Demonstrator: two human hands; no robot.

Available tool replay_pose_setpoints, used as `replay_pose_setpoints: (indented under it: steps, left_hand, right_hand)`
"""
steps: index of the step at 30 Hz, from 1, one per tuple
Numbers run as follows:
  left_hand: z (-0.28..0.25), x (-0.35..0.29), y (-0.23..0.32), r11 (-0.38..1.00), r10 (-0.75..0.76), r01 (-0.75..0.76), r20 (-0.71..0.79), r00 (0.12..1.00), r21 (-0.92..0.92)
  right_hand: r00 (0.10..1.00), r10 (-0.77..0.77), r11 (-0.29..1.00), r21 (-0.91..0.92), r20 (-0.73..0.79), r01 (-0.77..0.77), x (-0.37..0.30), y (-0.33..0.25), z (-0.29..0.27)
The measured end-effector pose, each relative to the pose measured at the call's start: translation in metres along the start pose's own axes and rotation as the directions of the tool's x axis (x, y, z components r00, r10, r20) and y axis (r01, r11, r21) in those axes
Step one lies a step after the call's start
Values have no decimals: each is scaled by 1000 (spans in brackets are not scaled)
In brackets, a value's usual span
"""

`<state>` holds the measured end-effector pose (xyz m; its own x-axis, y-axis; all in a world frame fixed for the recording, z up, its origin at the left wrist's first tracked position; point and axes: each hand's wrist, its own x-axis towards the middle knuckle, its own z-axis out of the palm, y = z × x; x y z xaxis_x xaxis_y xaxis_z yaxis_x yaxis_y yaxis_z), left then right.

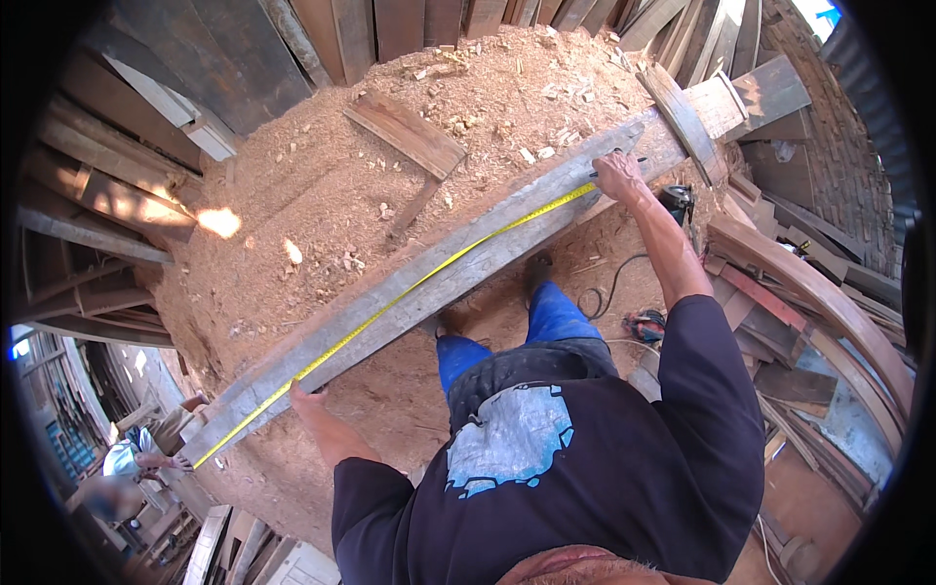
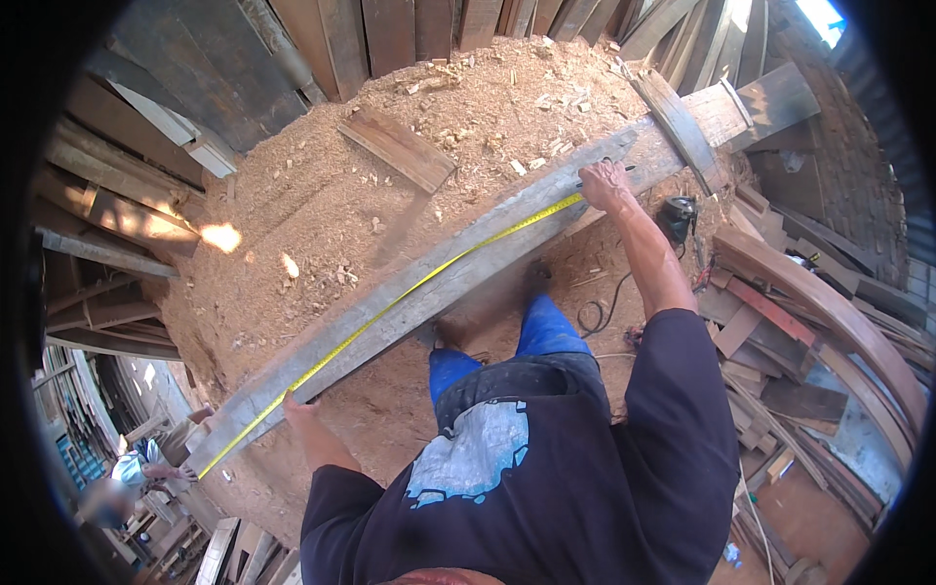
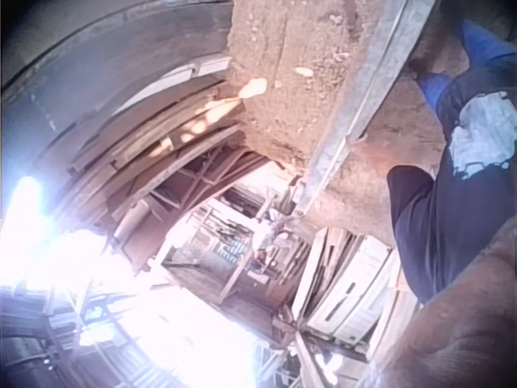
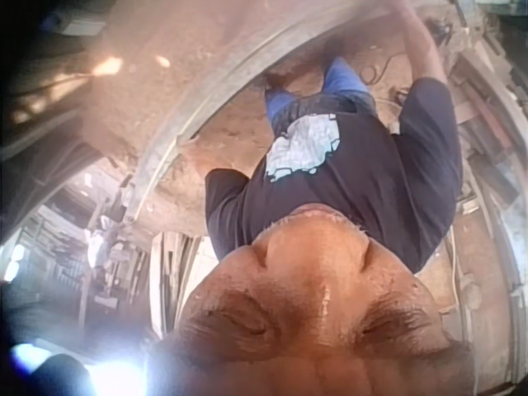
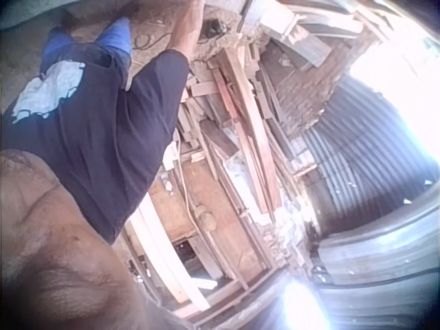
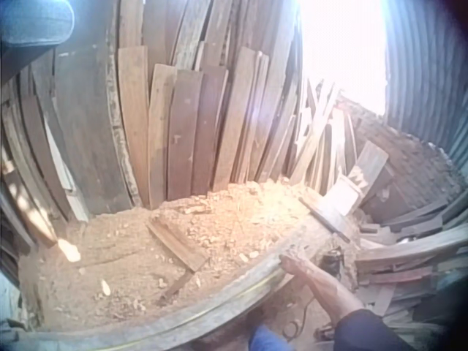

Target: The person measures a long wooden plank with a tape measure, repositions it on the floor, and measures it again. The person then picks up a second plank and places it alongside the first one.

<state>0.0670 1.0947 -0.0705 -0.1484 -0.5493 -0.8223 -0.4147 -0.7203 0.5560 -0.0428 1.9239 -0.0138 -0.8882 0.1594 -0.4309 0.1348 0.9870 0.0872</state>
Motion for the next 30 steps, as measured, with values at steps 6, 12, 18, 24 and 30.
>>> replay_pose_setpoints:
  steps: [6, 12, 18, 24, 30]
  left_hand:
    - [-1, 11, 2, 997, -70, 70, -40, 997, -14]
    - [-7, 35, -19, 994, 105, -107, 44, 993, 34]
    - [16, 32, -88, 982, 186, -183, 247, 951, -35]
    - [29, -3, -147, 864, 480, -504, -332, 812, 16]
    - [2, -66, -109, 754, 330, -259, 7, 944, -603]
  right_hand:
    - [1000, 3, 1000, 8, -13, -3, 1, 5, 7]
    - [1000, 3, 1000, -9, -8, -3, 7, 5, 3]
    - [939, -320, 944, -41, 124, 327, 1, -14, 27]
    - [430, -787, 600, 387, 443, 700, -7, -116, 89]
    - [312, -689, 725, 604, 655, 331, -63, -225, 52]
